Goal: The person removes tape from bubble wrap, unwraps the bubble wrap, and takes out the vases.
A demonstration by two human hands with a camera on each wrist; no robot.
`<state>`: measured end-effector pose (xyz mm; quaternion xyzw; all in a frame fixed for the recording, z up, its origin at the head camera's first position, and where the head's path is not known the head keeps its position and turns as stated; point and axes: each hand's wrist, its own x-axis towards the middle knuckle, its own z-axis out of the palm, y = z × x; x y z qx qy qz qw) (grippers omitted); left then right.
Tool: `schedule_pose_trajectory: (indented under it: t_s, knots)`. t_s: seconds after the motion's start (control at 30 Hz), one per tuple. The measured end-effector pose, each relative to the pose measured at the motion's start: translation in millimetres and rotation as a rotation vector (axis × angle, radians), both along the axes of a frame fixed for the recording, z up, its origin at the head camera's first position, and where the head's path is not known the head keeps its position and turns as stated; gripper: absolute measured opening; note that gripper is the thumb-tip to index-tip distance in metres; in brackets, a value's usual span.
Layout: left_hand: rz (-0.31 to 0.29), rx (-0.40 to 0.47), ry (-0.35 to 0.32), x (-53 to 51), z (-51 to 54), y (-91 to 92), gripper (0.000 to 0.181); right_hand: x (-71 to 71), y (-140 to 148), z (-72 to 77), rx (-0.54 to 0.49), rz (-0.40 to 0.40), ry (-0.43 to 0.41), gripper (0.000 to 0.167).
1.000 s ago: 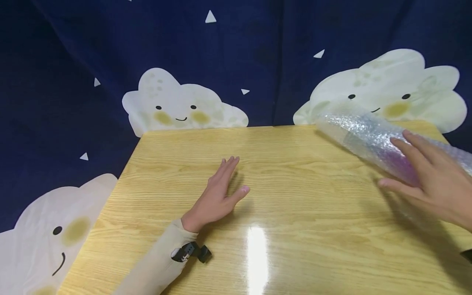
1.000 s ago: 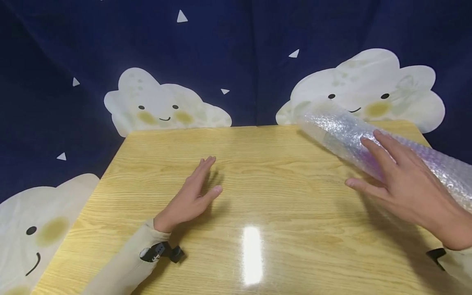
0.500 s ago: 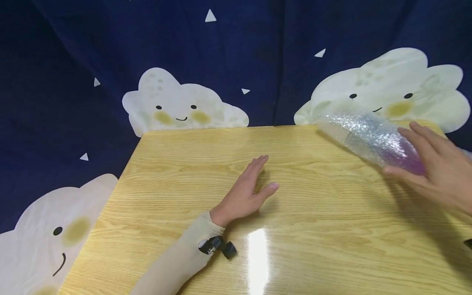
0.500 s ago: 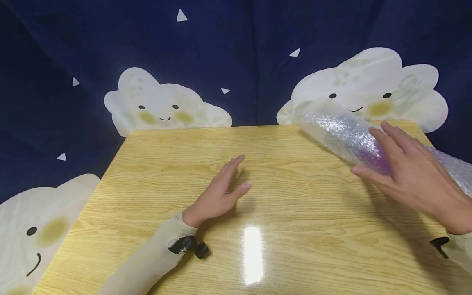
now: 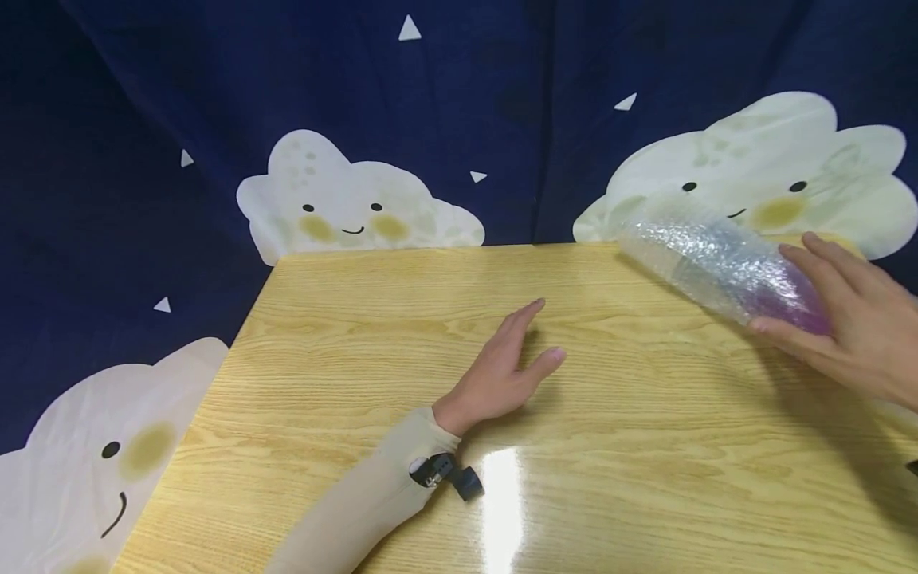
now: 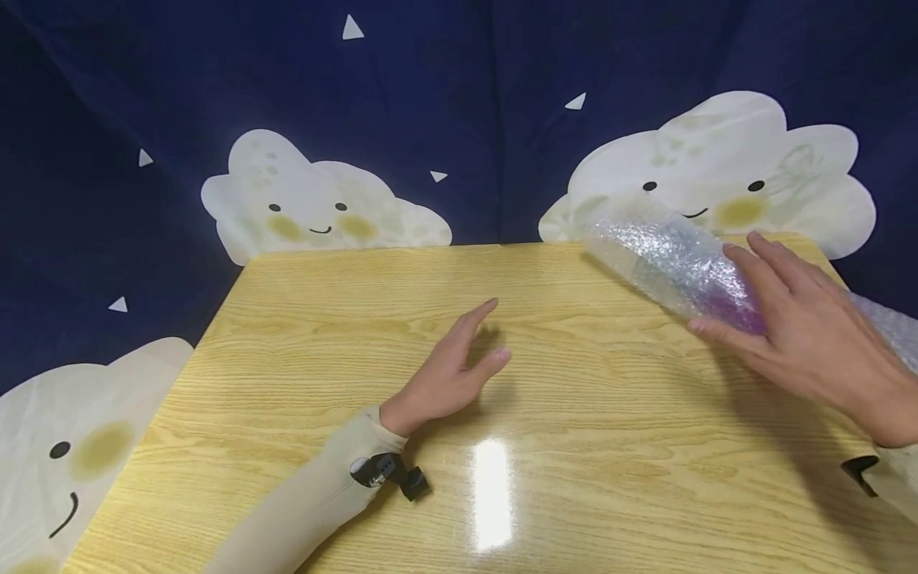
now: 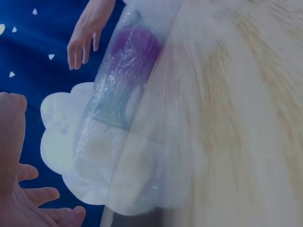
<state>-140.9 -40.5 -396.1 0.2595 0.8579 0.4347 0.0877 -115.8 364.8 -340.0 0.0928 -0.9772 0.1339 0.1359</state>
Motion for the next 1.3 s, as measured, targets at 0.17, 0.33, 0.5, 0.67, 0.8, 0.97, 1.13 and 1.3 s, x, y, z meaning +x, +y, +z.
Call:
schedule_pose_trajectory:
  t_s: [0.17,0.33,0.5,0.67,0.8,0.97,1.13,1.3]
  knots:
    - [-0.005,0.033,-0.023,-1.0,-1.4,12.4,0.075,-2.4,4.4,-1.1,-0.039,0.008,-0.013,0.092]
    - [-0.011,0.027,-0.029,-1.4,-2.7,23.8,0.074,-4.9,5.7,-0.3,-0.011,-0.02,-0.045,0.092]
    - [-0.016,0.021,-0.033,-2.5,-4.0,32.2,0.073,-7.3,7.2,-0.3,-0.006,-0.035,-0.046,0.09]
    - [-0.01,0.028,-0.037,-3.1,-2.6,38.7,0.073,-9.5,9.5,-0.7,0.007,-0.054,-0.062,0.091]
    - [-0.008,0.043,-0.051,-4.1,-1.2,44.3,0.073,-12.9,10.6,1.7,0.045,-0.079,-0.112,0.095]
    - [-0.01,0.063,-0.075,-6.6,0.3,52.2,0.073,-16.4,11.2,4.0,0.07,-0.097,-0.157,0.098]
    - [-0.001,0.099,-0.113,-10.6,-1.3,61.2,0.072,-18.9,13.6,4.0,0.082,-0.113,-0.173,0.098]
    - [0.018,0.172,-0.194,-14.1,-5.4,71.1,0.069,-21.3,16.6,4.1,0.083,-0.113,-0.182,0.098]
